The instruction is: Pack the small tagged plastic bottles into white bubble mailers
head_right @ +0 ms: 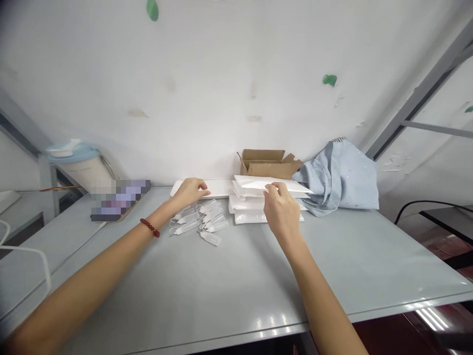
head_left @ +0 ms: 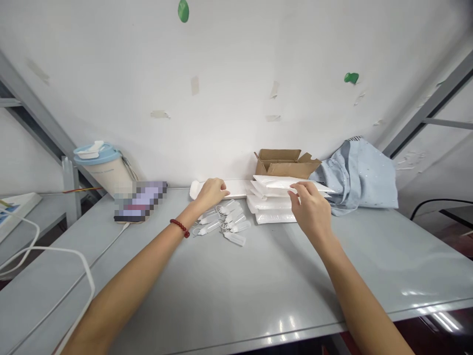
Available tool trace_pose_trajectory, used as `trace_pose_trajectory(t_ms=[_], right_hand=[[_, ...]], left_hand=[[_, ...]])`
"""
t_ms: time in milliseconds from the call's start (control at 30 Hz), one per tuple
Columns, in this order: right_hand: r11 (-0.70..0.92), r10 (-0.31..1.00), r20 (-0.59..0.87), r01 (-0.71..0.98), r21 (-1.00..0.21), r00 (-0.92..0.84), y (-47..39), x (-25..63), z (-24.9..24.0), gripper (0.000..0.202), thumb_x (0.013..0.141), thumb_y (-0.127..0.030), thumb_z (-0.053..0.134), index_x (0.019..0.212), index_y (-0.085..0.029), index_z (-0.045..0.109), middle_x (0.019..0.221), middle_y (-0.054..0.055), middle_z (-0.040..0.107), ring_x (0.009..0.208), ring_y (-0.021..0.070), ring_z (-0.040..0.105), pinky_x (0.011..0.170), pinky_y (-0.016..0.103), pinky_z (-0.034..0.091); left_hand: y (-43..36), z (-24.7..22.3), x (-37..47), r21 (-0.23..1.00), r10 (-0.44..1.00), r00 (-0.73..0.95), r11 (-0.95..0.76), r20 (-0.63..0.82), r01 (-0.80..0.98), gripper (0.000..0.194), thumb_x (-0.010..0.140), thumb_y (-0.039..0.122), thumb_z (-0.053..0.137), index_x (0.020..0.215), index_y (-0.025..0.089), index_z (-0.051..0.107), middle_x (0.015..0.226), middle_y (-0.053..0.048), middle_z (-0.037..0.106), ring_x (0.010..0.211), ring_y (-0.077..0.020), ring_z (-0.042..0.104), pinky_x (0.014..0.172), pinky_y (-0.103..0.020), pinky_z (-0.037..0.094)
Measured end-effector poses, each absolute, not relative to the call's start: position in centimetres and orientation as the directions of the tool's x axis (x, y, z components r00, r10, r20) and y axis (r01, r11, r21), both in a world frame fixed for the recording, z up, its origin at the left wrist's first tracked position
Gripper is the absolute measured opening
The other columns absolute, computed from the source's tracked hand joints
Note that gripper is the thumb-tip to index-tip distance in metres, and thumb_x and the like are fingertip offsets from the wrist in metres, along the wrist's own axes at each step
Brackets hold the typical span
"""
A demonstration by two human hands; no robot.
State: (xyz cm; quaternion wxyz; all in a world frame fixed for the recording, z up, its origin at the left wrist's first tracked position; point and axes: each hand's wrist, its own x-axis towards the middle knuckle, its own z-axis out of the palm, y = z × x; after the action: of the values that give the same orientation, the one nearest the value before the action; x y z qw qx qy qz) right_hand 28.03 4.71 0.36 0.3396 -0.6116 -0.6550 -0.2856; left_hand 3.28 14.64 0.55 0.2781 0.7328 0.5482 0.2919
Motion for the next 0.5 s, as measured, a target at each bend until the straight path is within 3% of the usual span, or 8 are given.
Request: trace_pose_trajectory(t_ms=[100,233,500], right_hand=[[0.110,0.593,0.804,0.994,-0.024,-0.046,4.2,27.6,0.6,0.020,0.086,-0.017,0.043,0.095,-0.016,0.061,0.097,0.008,0.065,0.065,0.0149,0.060,0.046,0.025,0.032],[0.144,0.566,0.823,0.989,-0.038,-0.051,4.0,27.1,0.8,0.021,0.085,-0.013,0.041,0.093,-0.016,0.061,0.095,0.008,0.065,0.063,0.0140,0.060,0.045,0.024,0.033],[0.160,0.583,0.811,0.986,-0.056,-0.049,4.1,27.0,0.6,0.021,0.085,-0.012,0.041,0.093,-0.017,0.060,0.095,0.007,0.064,0.064,0.0139,0.061,0.045,0.024,0.032]], left_hand=[[15.8,-0.3,1.9,0.560,0.944,0.291,-0.326,0.155,0.761,0.015,0.063,0.015,0.071,0.078,0.014,0.068,0.094,-0.010,0.069,0.103,-0.0278,0.057,0.086,-0.033,0.042],[16.6,-1.2,1.7,0.382,0.923,0.355,-0.386,0.151,0.840,0.019,0.067,0.018,0.068,0.085,0.013,0.069,0.095,-0.012,0.069,0.097,-0.0273,0.060,0.081,-0.030,0.044],[16.8,-1.2,1.6,0.164,0.895,0.420,-0.441,0.150,0.882,0.020,0.076,0.022,0.060,0.091,0.016,0.071,0.094,-0.011,0.070,0.091,-0.0232,0.063,0.076,-0.026,0.044]])
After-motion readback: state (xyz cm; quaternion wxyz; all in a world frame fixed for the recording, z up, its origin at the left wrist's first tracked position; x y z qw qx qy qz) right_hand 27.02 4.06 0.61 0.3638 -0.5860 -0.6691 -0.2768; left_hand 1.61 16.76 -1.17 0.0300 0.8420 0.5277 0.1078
